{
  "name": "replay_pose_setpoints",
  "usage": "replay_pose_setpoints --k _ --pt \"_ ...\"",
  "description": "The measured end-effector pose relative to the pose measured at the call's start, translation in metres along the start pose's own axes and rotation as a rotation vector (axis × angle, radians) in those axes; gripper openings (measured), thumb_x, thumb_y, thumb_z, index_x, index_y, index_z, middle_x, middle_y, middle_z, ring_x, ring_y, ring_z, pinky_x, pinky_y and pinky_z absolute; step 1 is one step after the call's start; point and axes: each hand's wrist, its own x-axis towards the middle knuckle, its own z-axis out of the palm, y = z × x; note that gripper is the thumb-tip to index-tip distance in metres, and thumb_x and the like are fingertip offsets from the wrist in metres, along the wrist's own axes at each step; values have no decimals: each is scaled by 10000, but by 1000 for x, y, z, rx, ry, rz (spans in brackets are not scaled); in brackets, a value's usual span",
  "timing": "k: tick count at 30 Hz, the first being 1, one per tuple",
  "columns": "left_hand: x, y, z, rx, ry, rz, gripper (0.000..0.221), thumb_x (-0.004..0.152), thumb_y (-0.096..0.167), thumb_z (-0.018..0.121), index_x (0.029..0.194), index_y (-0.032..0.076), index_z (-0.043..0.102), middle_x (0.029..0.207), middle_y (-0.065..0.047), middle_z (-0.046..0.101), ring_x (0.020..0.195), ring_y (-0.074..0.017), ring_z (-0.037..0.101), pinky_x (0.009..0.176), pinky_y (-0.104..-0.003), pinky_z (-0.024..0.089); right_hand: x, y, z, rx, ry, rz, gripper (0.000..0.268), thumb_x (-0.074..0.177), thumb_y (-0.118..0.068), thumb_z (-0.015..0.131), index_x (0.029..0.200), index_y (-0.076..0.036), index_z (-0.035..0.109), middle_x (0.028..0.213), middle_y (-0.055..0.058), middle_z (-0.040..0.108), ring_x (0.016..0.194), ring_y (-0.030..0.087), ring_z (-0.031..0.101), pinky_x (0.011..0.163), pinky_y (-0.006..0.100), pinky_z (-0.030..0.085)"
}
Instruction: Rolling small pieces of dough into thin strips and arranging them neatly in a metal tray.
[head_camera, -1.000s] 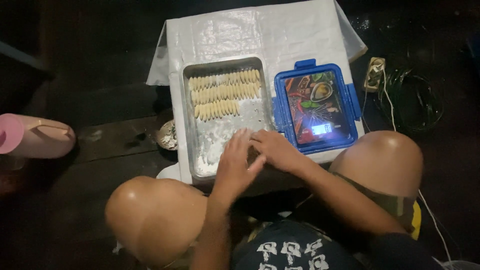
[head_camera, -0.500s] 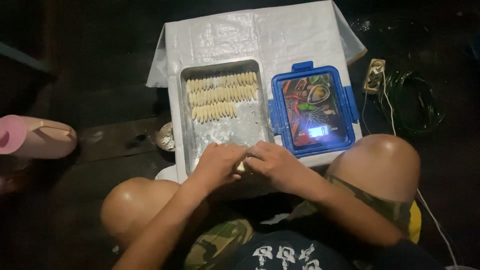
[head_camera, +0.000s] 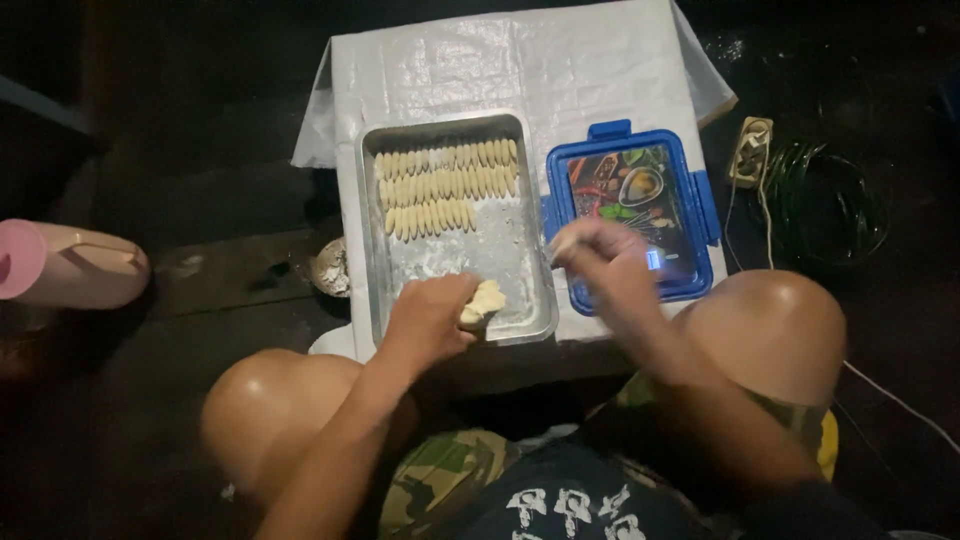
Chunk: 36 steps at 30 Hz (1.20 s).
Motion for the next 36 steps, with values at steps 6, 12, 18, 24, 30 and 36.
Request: replay_pose_setpoints --k 6,12,18,24,30,36 --pt "0 -10 2 192 -160 -44 530 618 286 926 1031 203 604 925 -29 668 906 -329 698 748 -469 496 38 -28 -48 -369 82 212 187 958 -53 722 1123 34 742 948 227 732 800 276 706 674 354 537" --pt "5 -11 30 276 -213 31 322 734 97 843 1001 189 688 918 -38 678 870 -302 704 728 -435 512 56 -12 -87 -1023 -155 302 230 937 -48 709 1133 61 762 1061 317 741 1023 518 702 865 548 556" --pt "10 -18 39 223 -286 49 199 864 45 708 1041 134 683 941 -85 693 890 -308 696 753 -439 516 66 27 -114 -1218 -107 379 251 997 -156 663 1169 -14 778 1046 277 761 1034 473 723 834 545 573" --pt "10 -8 36 250 -303 38 160 885 49 672 1028 121 667 922 -101 672 867 -319 681 718 -444 513 53 3 -112 -1194 -58 357 321 1047 -189 612 1313 -45 721 1126 274 750 1081 479 705 887 567 559" --pt "11 3 10 156 -317 56 197 922 14 620 1095 88 680 957 -125 683 883 -334 688 741 -439 523 30 -13 -49 -1026 -141 246 315 982 -140 657 1283 -73 716 1090 261 743 1059 455 704 900 548 564" --pt "7 19 -10 174 -334 49 207 913 6 616 1097 89 665 963 -134 685 894 -351 693 730 -439 522 4 58 9 -939 -493 -482 149 962 -221 705 935 -75 722 928 146 741 895 320 722 786 396 579"
